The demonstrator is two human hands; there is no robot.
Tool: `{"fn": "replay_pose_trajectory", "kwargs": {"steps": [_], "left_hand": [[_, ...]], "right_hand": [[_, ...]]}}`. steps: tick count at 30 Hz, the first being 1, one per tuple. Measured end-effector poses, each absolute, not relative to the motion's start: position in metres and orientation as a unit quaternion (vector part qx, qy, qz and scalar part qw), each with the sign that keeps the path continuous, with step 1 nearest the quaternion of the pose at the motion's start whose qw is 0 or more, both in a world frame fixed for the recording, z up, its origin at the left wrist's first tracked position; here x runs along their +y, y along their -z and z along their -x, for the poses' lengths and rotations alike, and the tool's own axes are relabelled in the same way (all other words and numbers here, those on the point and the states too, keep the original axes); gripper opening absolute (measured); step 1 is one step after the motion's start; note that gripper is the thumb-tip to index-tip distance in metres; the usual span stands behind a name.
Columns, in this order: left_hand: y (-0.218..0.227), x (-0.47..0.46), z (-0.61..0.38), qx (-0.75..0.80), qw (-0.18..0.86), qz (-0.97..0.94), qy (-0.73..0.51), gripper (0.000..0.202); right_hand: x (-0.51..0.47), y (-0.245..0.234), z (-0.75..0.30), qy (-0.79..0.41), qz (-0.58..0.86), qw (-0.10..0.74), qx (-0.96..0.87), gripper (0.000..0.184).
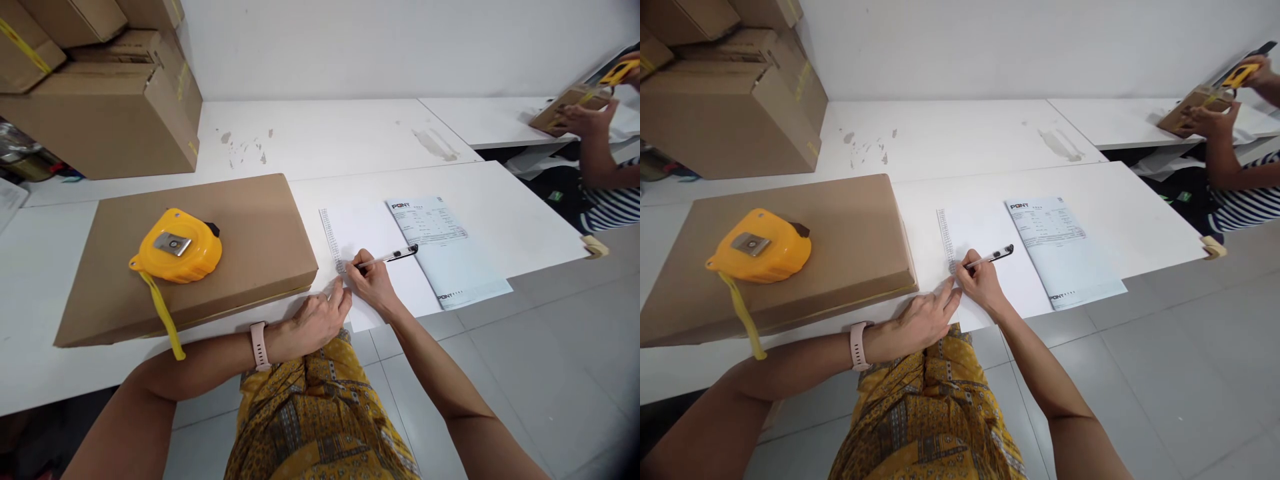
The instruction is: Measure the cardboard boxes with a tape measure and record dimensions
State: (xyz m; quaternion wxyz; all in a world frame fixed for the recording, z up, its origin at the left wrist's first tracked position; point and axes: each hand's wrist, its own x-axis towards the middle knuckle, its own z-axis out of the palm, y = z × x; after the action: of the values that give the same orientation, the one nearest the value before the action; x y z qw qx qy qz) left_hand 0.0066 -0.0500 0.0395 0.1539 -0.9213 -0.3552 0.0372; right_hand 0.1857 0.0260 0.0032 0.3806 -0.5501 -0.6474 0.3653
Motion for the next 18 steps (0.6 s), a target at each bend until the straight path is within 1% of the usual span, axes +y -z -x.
{"fn": "replay_pose_trajectory", "kwargs": {"steps": [12, 18], "left_hand": [[-0.0367, -0.0503, -0.0070, -0.362, 0.143, 0.921, -0.031, 0.053], [-0.0359, -0.0508, -0.0061, -0.357, 0.164, 0.919, -0.027, 0.054]], "right_hand": [[0.0268, -0.0058, -0.1856, -0.361, 0.553, 0.384, -0.645, 0.022], [0.0257, -0.0089, -0.1846, -0.358, 0.559, 0.377, -0.646, 0.022]]}}
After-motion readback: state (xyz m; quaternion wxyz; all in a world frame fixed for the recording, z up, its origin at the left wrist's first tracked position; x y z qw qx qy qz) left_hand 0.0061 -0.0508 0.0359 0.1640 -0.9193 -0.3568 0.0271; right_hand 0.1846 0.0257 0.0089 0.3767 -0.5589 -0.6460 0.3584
